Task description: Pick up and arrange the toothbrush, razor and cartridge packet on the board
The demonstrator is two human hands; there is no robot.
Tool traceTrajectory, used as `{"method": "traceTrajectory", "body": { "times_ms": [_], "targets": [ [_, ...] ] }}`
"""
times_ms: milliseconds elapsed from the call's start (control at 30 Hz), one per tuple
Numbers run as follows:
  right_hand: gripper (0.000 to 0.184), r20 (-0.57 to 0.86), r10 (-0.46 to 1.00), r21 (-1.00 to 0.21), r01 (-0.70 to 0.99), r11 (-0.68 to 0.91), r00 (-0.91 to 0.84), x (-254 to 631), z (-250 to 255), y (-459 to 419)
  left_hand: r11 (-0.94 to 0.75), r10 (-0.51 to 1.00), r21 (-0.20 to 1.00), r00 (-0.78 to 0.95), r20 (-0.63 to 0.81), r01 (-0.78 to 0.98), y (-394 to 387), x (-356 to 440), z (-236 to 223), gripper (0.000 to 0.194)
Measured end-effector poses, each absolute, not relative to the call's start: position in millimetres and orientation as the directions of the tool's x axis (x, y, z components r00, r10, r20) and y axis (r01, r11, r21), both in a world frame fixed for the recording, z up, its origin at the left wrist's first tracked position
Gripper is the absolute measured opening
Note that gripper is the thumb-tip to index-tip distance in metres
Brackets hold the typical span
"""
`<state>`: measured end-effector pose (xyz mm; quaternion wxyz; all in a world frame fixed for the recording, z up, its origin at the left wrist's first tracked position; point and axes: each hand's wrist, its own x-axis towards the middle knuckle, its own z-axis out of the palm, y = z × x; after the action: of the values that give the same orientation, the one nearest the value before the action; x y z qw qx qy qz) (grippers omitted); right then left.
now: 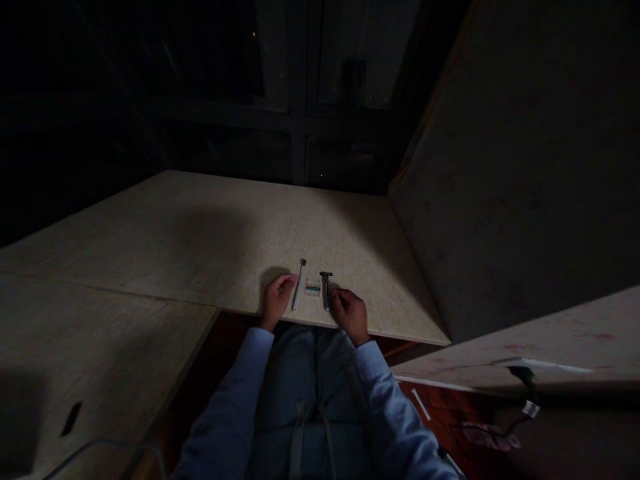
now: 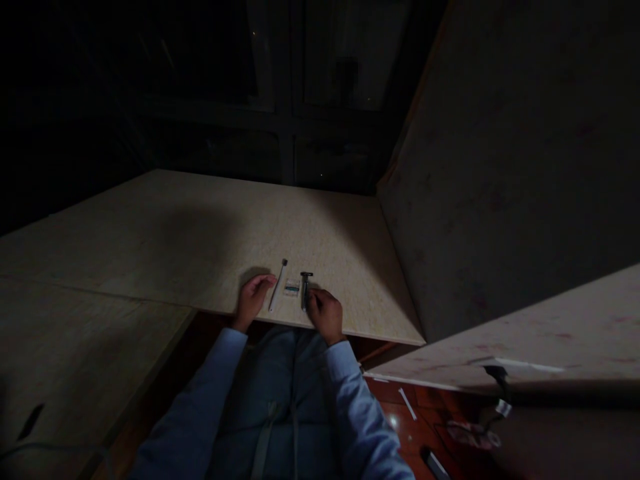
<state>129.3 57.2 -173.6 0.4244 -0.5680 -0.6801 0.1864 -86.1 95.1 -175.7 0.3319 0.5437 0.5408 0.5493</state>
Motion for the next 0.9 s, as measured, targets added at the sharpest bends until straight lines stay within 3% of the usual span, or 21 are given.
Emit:
{"method": "traceTrajectory", "body": {
  "times_ms": [233,400,900],
  "targets": [
    [0.032,0.330,0.942,-0.703,0.650,0.288,-0.062,131.0,-178.7,59.6,-0.192,0.952,0.963,-0.201,0.229,0.190,95.3,-85.6,-177.4,0.033],
    [0.032,0.301,0.953,-0.767,0.587,0.260,-0.029,131.9,-181.0,58.5,-0.188,0.953,0.967,-0.206,0.223,0.173,94.4,-85.2,-177.3,0.029],
    [0.032,0.364,0.931,-0.762,0.575,0.298,0.000,131.6,-180.4,55.3,-0.186,0.958,0.963,-0.184,0.222,0.194,90.9,-85.2,-179.2,0.029]
  ]
}}
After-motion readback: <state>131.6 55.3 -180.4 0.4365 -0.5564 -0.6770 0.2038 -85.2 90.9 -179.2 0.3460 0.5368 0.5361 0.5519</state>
